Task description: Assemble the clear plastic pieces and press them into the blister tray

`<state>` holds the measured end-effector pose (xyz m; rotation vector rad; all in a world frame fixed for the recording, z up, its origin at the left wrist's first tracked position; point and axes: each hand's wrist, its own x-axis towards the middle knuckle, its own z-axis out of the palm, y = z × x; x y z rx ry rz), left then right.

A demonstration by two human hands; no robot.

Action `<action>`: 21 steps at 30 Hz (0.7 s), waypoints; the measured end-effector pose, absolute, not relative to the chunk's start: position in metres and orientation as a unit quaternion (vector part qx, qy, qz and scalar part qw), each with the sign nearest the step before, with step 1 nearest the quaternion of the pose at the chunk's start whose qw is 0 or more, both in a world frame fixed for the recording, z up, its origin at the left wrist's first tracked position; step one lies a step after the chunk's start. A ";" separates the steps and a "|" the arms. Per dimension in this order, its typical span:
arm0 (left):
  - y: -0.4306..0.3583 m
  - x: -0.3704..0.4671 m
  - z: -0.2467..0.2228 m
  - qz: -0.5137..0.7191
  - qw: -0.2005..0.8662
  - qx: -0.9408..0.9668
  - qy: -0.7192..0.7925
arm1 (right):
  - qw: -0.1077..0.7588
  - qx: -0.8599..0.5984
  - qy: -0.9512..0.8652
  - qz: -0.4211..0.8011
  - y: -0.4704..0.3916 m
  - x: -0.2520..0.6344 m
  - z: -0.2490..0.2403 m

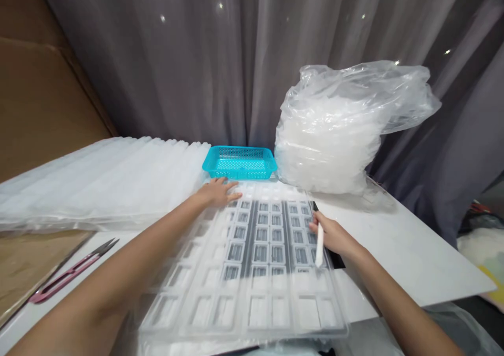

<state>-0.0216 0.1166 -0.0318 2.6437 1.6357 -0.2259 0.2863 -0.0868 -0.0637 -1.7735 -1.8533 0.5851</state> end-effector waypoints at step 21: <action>0.055 -0.019 -0.023 -0.058 0.107 0.936 0.331 | 0.188 -0.428 -0.676 0.569 -0.059 0.227 -0.047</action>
